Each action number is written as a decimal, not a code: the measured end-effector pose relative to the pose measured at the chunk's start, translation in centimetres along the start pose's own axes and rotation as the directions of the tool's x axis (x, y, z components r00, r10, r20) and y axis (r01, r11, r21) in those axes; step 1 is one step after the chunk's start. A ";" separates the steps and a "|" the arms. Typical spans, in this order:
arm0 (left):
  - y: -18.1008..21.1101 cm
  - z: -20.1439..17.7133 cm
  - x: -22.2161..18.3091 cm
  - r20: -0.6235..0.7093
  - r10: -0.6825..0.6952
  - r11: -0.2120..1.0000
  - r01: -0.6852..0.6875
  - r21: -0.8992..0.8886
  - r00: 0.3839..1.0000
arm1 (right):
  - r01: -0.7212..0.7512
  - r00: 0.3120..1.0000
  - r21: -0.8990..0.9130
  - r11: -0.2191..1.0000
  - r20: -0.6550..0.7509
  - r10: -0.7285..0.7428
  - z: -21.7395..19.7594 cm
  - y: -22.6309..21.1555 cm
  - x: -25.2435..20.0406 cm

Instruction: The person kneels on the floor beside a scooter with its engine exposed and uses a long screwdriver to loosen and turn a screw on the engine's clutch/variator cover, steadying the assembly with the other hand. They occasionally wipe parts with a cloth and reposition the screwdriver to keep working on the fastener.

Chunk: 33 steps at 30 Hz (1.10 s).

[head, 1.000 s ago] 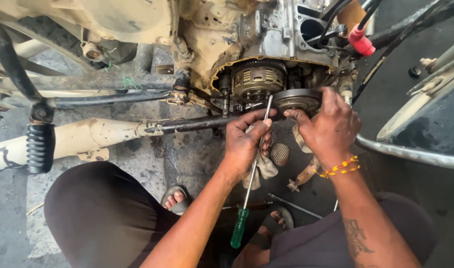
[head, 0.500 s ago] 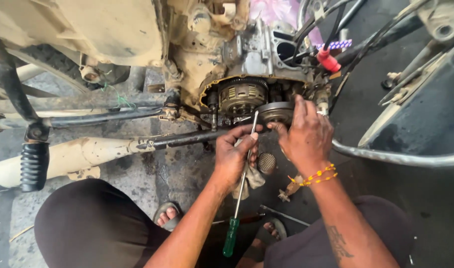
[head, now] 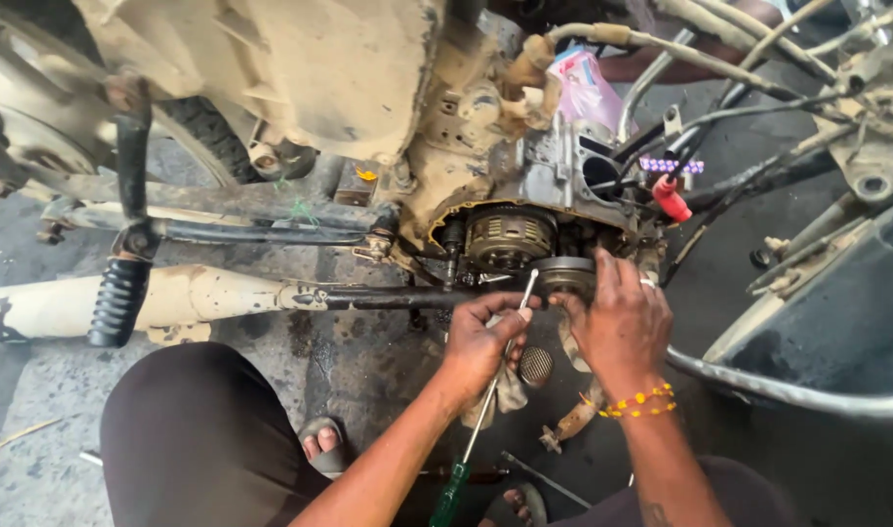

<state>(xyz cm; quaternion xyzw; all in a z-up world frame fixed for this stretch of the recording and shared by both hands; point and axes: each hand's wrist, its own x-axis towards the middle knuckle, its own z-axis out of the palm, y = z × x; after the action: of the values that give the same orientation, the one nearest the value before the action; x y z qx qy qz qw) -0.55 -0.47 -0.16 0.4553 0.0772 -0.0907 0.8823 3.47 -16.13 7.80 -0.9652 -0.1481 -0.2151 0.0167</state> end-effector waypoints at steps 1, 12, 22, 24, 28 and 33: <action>0.2 0.2 0.0 0.003 -0.004 1.000 0.004 -0.003 1.000 | -0.002 1.000 -0.013 1.000 0.013 0.002 -0.2 0.0 0.1; 0.3 0.0 -0.1 0.020 -0.025 1.000 0.024 0.018 1.000 | -0.019 0.997 0.007 1.000 0.071 0.018 -0.2 -0.2 0.3; 0.4 0.2 0.2 -0.009 -0.045 0.999 0.046 0.023 0.999 | -0.020 1.000 0.031 0.999 0.015 0.020 0.6 0.0 0.1; 0.2 0.4 0.2 -0.008 -0.051 0.998 0.051 0.022 0.999 | -0.014 1.000 0.023 1.000 -0.010 0.014 0.5 0.3 -0.2; 0.2 0.2 0.2 -0.020 -0.052 0.998 0.053 0.032 0.998 | -0.007 0.999 0.037 0.999 -0.036 0.008 0.7 0.1 -0.1; 0.2 0.4 0.1 -0.012 -0.040 0.999 0.040 0.021 0.999 | -0.040 0.998 0.043 0.998 -0.043 0.042 0.8 0.1 -0.2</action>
<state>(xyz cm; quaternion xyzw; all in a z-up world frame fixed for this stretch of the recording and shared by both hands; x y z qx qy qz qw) -0.34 -0.65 0.20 0.4634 0.0904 -0.1064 0.8751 3.63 -16.17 7.02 -0.9624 -0.1324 -0.2329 0.0446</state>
